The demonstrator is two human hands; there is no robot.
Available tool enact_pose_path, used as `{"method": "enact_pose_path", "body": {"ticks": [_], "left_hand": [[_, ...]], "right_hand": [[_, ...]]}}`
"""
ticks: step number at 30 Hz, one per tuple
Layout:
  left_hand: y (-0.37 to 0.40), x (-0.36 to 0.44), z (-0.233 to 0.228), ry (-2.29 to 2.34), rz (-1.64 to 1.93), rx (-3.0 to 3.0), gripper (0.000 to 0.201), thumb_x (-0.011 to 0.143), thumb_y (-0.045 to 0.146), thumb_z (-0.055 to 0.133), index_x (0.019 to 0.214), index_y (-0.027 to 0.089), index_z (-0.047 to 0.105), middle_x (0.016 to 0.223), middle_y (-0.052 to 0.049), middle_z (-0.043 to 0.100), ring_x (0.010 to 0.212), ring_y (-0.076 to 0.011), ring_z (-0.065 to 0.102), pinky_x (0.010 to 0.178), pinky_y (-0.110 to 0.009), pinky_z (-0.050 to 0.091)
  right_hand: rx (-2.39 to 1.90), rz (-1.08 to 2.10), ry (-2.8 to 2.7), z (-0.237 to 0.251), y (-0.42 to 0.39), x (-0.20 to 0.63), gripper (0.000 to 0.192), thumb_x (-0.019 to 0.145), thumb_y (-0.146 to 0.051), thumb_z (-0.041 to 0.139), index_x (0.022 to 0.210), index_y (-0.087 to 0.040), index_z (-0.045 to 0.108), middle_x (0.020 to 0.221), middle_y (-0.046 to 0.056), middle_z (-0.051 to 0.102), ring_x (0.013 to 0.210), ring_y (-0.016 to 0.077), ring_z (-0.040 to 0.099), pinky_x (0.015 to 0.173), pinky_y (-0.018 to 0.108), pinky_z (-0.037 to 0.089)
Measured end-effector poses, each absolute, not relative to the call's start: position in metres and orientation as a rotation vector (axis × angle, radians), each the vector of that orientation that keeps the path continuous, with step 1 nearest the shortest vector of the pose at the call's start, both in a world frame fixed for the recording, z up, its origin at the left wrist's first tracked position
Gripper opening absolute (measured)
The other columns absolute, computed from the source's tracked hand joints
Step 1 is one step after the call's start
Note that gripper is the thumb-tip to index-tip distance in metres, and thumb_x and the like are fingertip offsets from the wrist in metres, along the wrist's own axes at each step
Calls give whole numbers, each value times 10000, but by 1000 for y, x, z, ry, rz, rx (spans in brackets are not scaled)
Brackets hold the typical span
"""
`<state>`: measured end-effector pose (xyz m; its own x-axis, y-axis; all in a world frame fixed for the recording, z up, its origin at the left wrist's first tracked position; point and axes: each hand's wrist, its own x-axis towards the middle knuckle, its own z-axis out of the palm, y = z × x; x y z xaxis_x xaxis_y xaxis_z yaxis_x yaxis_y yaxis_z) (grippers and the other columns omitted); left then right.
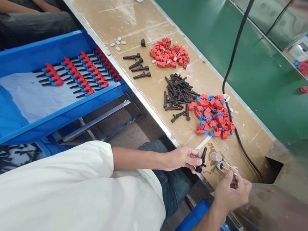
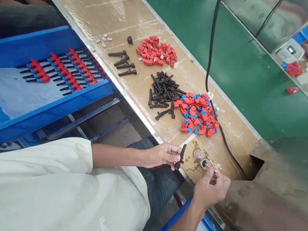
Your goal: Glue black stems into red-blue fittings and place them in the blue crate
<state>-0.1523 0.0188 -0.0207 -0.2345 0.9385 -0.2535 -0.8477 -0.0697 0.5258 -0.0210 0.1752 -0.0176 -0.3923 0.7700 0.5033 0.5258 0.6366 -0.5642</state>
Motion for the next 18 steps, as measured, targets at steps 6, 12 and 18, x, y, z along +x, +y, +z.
{"method": "enact_pose_path", "body": {"ticks": [6,12,18], "left_hand": [[20,-153,-23,695,1669,154,583,515,534,931,810,109,661,772,-38,692,680,-95,642,603,-194,495],[29,-149,-27,685,1661,130,596,511,520,937,847,103,673,787,-48,697,704,-110,651,605,-199,490],[34,-147,-26,687,1654,114,589,503,526,937,811,104,667,790,-53,698,696,-111,646,604,-204,481]], "right_hand": [[-967,376,-2080,-15,169,-21,317,852,-435,632,831,-132,724,733,28,541,582,135,512,571,283,442],[-1007,459,-1933,-12,169,-19,310,811,-453,697,792,-144,675,738,22,592,591,121,534,564,256,451],[-1141,649,-1809,-26,175,-20,409,728,-540,760,718,-155,623,642,-8,575,536,105,500,509,237,413]]}}
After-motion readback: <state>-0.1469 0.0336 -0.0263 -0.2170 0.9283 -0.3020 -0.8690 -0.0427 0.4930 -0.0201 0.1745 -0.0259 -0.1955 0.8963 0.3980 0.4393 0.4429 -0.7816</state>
